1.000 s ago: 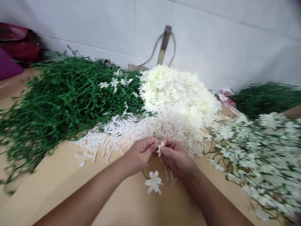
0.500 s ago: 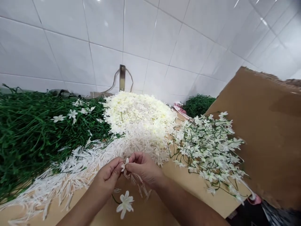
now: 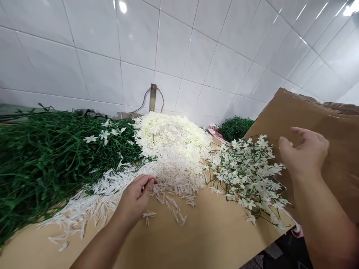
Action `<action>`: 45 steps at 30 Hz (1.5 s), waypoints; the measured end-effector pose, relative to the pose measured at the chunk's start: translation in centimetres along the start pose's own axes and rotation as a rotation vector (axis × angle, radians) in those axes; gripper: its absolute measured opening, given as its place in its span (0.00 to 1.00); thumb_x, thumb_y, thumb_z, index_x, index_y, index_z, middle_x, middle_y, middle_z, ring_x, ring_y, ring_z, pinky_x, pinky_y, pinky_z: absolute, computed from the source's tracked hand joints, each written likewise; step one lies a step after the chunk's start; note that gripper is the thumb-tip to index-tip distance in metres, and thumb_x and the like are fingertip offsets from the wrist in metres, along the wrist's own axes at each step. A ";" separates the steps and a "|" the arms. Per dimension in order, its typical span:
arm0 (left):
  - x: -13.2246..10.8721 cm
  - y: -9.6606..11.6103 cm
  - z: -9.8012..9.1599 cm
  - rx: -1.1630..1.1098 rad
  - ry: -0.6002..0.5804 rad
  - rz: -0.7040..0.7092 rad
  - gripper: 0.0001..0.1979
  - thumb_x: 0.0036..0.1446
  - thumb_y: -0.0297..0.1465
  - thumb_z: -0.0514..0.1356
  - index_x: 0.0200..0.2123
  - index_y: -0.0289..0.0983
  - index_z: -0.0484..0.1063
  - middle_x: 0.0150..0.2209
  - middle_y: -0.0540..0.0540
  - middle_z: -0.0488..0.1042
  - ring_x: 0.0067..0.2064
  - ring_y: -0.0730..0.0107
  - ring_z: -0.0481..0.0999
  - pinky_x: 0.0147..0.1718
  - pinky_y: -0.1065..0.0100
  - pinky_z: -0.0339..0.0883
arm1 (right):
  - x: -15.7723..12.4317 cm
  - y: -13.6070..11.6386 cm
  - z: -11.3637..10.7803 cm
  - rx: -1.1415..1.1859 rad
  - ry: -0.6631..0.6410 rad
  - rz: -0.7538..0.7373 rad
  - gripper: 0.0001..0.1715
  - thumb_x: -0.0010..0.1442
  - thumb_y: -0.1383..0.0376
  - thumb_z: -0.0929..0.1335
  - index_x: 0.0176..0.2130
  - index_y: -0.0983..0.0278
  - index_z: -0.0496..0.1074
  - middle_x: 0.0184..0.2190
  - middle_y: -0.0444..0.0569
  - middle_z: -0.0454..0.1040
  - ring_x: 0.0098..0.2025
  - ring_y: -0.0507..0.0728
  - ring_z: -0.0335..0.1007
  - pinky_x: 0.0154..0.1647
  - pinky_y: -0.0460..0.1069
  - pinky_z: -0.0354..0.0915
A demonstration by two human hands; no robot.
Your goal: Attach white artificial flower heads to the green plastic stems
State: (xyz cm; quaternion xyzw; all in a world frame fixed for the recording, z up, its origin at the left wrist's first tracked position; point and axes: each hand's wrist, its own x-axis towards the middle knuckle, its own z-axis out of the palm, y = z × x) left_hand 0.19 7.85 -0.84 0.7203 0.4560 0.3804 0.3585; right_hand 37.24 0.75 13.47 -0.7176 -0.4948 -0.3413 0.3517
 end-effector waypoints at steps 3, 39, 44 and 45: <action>-0.1 -0.2 0.3 0.078 -0.028 0.013 0.15 0.57 0.38 0.47 0.31 0.38 0.70 0.30 0.47 0.71 0.32 0.68 0.69 0.32 0.68 0.63 | -2.3 -2.6 1.2 0.020 0.137 -0.125 0.10 0.54 0.68 0.64 0.38 0.64 0.71 0.40 0.59 0.72 0.49 0.66 0.63 0.52 0.59 0.57; 0.5 -1.4 0.6 0.028 0.027 -0.021 0.13 0.57 0.33 0.51 0.42 0.36 0.69 0.37 0.45 0.72 0.39 0.69 0.70 0.39 0.67 0.62 | -9.9 -17.1 11.1 1.403 -1.146 0.454 0.17 0.46 0.59 0.70 0.34 0.66 0.67 0.18 0.39 0.67 0.19 0.47 0.58 0.21 0.45 0.55; 0.3 -0.5 1.1 -0.326 0.041 -0.129 0.16 0.52 0.37 0.56 0.43 0.35 0.69 0.34 0.45 0.71 0.35 0.70 0.69 0.36 0.69 0.62 | -11.8 -19.2 10.5 1.360 -1.216 0.362 0.12 0.49 0.62 0.67 0.35 0.66 0.66 0.18 0.38 0.62 0.20 0.47 0.57 0.22 0.46 0.54; 0.3 -0.3 1.2 -0.408 0.045 -0.147 0.16 0.51 0.38 0.58 0.41 0.34 0.69 0.34 0.45 0.71 0.35 0.69 0.69 0.36 0.69 0.62 | -12.1 -19.5 10.4 1.348 -1.217 0.333 0.11 0.50 0.63 0.67 0.35 0.65 0.65 0.18 0.38 0.62 0.20 0.48 0.57 0.22 0.46 0.54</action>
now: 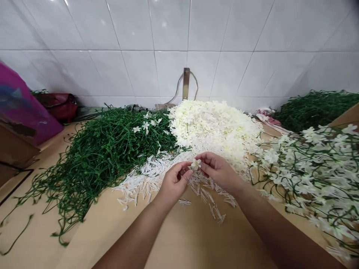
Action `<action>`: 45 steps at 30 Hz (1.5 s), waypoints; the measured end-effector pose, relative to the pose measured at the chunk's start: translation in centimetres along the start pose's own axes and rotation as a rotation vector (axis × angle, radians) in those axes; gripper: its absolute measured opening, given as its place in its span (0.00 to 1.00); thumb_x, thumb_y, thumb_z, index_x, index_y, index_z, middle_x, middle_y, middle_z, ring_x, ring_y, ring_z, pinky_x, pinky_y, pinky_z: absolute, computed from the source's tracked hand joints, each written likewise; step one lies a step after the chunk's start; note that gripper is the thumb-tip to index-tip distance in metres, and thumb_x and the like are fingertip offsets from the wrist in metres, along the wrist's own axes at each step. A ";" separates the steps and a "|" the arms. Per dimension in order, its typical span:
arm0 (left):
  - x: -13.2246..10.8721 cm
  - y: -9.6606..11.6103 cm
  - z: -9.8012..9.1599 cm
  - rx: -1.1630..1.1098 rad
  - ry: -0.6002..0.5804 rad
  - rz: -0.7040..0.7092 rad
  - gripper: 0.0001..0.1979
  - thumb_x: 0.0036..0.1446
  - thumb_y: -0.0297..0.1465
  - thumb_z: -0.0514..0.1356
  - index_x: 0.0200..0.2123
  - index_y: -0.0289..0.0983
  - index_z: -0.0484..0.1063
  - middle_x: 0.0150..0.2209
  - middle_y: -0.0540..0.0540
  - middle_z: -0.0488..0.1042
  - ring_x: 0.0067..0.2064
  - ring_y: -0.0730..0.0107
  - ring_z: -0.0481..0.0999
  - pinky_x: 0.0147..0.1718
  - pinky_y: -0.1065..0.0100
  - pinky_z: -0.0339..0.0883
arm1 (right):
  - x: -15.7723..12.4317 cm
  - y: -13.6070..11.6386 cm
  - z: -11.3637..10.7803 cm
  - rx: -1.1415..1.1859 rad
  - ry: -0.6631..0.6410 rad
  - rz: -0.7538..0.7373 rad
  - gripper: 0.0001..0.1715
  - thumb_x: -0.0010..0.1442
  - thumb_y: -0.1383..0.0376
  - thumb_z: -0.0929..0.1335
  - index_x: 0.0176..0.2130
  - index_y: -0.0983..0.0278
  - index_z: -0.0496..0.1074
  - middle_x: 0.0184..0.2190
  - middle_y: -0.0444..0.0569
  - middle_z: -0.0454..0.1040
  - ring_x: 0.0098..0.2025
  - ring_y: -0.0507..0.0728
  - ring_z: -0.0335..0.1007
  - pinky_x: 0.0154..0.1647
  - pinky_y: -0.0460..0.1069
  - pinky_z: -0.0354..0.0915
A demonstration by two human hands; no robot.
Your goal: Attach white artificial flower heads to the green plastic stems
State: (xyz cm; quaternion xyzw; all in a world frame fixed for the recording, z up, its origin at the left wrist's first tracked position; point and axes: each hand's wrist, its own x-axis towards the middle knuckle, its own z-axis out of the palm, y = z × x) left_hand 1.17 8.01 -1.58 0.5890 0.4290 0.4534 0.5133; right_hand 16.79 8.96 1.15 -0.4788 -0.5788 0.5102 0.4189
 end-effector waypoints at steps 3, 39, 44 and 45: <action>0.0 0.4 0.1 -0.145 0.013 -0.048 0.15 0.46 0.39 0.62 0.35 0.34 0.71 0.30 0.47 0.71 0.32 0.71 0.68 0.33 0.71 0.61 | -0.3 0.3 1.1 -0.089 -0.017 -0.048 0.08 0.52 0.66 0.64 0.35 0.65 0.64 0.20 0.40 0.62 0.22 0.48 0.56 0.23 0.46 0.55; 1.1 -0.2 -1.2 -0.077 0.186 -0.079 0.12 0.44 0.36 0.62 0.24 0.36 0.63 0.20 0.55 0.61 0.23 0.78 0.60 0.23 0.74 0.52 | -1.0 1.4 0.8 -0.809 0.045 -0.350 0.04 0.55 0.70 0.64 0.33 0.67 0.68 0.30 0.50 0.70 0.32 0.54 0.64 0.33 0.48 0.61; 1.8 -0.4 -2.1 -0.094 0.311 -0.042 0.09 0.43 0.28 0.61 0.26 0.36 0.62 0.20 0.56 0.61 0.22 0.80 0.59 0.22 0.76 0.52 | -0.1 1.9 1.8 -1.251 0.015 -0.334 0.10 0.54 0.64 0.67 0.35 0.69 0.70 0.36 0.58 0.70 0.42 0.64 0.62 0.40 0.55 0.59; 1.8 -0.4 -2.2 -0.093 0.307 -0.039 0.08 0.43 0.27 0.61 0.26 0.36 0.62 0.21 0.56 0.61 0.22 0.80 0.59 0.23 0.76 0.52 | 0.1 1.9 1.9 -1.284 0.015 -0.315 0.09 0.55 0.65 0.66 0.35 0.68 0.70 0.35 0.58 0.71 0.41 0.64 0.62 0.40 0.55 0.59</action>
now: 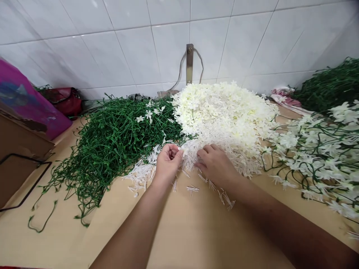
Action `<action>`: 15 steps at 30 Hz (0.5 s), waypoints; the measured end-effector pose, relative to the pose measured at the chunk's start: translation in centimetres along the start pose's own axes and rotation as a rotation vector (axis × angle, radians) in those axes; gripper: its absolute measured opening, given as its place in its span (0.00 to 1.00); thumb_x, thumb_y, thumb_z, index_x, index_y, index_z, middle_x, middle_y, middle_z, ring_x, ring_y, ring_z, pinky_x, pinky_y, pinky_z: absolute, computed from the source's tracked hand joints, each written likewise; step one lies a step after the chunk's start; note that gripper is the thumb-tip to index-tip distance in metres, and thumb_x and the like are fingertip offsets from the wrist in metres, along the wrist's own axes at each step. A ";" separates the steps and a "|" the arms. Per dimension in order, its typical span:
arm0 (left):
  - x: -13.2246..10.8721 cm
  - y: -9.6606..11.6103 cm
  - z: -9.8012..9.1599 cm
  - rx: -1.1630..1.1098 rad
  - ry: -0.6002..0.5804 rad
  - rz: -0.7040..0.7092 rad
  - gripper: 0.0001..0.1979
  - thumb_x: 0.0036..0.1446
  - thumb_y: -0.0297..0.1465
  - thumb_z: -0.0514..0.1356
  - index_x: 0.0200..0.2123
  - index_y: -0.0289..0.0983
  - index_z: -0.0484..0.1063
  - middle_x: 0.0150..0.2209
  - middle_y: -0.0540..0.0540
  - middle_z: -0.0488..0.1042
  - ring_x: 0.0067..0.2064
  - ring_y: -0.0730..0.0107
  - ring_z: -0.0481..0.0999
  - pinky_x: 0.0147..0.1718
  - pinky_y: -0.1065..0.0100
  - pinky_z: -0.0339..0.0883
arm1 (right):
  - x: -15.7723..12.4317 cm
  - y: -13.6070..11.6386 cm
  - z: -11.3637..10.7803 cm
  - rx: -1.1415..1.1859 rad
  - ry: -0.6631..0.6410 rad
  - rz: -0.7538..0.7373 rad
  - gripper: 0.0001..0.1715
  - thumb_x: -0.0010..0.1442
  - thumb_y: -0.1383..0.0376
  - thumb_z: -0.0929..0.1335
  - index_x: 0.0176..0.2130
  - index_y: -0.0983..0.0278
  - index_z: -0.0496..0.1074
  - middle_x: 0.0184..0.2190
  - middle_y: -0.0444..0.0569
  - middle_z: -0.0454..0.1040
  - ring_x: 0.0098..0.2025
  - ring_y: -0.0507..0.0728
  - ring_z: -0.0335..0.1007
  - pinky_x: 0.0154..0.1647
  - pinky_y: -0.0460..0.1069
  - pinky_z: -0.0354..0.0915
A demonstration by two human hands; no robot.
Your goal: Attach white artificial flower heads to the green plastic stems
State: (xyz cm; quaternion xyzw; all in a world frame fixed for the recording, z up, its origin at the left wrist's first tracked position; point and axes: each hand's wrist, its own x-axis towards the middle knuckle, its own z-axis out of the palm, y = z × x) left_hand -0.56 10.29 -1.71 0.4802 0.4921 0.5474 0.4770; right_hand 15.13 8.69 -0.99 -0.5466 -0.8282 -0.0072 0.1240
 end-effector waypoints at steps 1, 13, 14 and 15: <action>0.0 -0.1 0.0 0.003 -0.007 0.001 0.08 0.43 0.27 0.61 0.27 0.35 0.63 0.21 0.55 0.62 0.23 0.80 0.59 0.23 0.76 0.53 | 0.2 0.0 0.0 -0.012 -0.009 0.006 0.07 0.56 0.66 0.64 0.34 0.68 0.70 0.34 0.57 0.71 0.40 0.63 0.62 0.40 0.54 0.59; 0.2 -0.4 -0.5 0.062 -0.016 -0.012 0.06 0.46 0.27 0.58 0.28 0.35 0.62 0.22 0.55 0.62 0.23 0.79 0.60 0.24 0.75 0.54 | 1.6 -0.6 0.2 0.017 -0.024 -0.069 0.10 0.55 0.73 0.62 0.35 0.67 0.72 0.34 0.57 0.68 0.39 0.61 0.61 0.38 0.52 0.58; 0.2 -0.4 -0.5 0.066 -0.014 -0.009 0.06 0.46 0.27 0.58 0.28 0.36 0.62 0.22 0.55 0.61 0.23 0.79 0.60 0.24 0.75 0.54 | 1.8 -0.5 0.2 0.046 -0.010 -0.058 0.09 0.55 0.73 0.62 0.33 0.67 0.72 0.33 0.57 0.68 0.39 0.61 0.61 0.38 0.52 0.58; 0.2 -0.5 -0.6 0.068 -0.012 -0.006 0.06 0.46 0.28 0.58 0.28 0.36 0.62 0.22 0.55 0.61 0.23 0.79 0.60 0.24 0.75 0.54 | 1.9 -0.2 0.2 0.099 0.019 -0.042 0.09 0.55 0.73 0.62 0.32 0.67 0.72 0.32 0.56 0.68 0.38 0.60 0.61 0.38 0.52 0.59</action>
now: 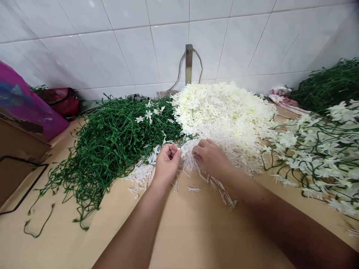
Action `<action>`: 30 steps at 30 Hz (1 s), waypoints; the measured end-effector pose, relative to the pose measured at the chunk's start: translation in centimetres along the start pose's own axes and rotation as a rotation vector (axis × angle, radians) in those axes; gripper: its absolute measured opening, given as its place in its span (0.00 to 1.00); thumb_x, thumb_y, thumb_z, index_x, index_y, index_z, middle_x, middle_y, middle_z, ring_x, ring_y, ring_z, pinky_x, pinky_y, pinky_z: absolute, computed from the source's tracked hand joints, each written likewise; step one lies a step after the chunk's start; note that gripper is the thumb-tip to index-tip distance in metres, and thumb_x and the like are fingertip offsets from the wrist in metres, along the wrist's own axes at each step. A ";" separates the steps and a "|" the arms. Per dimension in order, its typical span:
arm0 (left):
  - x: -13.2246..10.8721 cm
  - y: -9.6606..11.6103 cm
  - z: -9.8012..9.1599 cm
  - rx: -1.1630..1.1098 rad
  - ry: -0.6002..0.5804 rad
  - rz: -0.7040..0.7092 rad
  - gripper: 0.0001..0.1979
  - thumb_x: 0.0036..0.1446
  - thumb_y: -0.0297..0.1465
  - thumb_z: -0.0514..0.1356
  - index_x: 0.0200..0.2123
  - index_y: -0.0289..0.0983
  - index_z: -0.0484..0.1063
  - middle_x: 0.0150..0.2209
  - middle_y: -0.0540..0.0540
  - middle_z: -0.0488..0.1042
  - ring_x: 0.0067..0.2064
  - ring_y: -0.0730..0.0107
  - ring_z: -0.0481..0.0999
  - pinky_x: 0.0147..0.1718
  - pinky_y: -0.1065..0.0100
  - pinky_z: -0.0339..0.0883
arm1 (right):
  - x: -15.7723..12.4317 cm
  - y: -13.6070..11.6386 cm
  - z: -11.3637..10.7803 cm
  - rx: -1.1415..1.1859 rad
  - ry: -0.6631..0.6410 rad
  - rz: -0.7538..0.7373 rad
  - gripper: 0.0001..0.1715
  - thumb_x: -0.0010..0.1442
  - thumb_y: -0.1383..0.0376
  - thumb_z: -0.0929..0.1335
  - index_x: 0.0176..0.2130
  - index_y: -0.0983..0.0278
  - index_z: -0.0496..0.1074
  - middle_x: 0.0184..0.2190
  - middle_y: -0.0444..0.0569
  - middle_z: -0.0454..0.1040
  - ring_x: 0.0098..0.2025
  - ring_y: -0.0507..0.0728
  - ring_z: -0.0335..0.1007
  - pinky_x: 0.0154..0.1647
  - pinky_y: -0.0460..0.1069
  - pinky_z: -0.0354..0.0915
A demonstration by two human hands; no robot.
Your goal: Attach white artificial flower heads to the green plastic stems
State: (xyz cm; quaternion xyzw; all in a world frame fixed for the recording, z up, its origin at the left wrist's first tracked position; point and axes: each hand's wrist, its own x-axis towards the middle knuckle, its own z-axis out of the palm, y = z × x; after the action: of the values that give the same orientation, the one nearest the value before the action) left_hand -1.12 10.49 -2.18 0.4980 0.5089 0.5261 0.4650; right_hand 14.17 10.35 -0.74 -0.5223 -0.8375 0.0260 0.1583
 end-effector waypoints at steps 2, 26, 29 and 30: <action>0.0 0.0 0.0 0.003 0.000 0.002 0.06 0.47 0.28 0.58 0.28 0.36 0.62 0.22 0.55 0.61 0.23 0.79 0.60 0.24 0.75 0.54 | 0.0 0.8 -0.4 0.137 0.095 0.033 0.09 0.55 0.73 0.62 0.31 0.67 0.71 0.32 0.54 0.68 0.38 0.58 0.62 0.39 0.52 0.60; -0.8 -0.6 0.9 0.047 -0.105 -0.040 0.08 0.45 0.31 0.61 0.26 0.37 0.63 0.20 0.55 0.62 0.22 0.79 0.60 0.22 0.75 0.53 | -1.2 4.1 -2.4 1.092 0.332 0.435 0.12 0.46 0.60 0.70 0.26 0.65 0.67 0.20 0.41 0.62 0.22 0.48 0.54 0.23 0.46 0.54; -0.9 -0.5 0.9 0.044 -0.114 -0.060 0.09 0.44 0.33 0.61 0.26 0.37 0.63 0.20 0.55 0.62 0.22 0.78 0.60 0.22 0.75 0.53 | -1.3 4.4 -2.3 1.251 0.299 0.478 0.13 0.45 0.58 0.71 0.26 0.65 0.67 0.20 0.40 0.63 0.21 0.47 0.55 0.22 0.45 0.54; -0.9 -0.5 1.0 0.042 -0.119 -0.061 0.09 0.44 0.33 0.61 0.26 0.37 0.63 0.20 0.55 0.62 0.22 0.79 0.61 0.22 0.75 0.54 | -1.3 4.4 -2.2 1.288 0.291 0.495 0.14 0.44 0.58 0.71 0.26 0.65 0.67 0.20 0.40 0.65 0.21 0.46 0.55 0.22 0.45 0.54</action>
State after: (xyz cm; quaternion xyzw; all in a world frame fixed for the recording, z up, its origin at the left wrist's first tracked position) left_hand -0.11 9.69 -2.71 0.5224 0.5062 0.4704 0.4996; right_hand 19.21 10.93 0.15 -0.4981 -0.4823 0.4816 0.5360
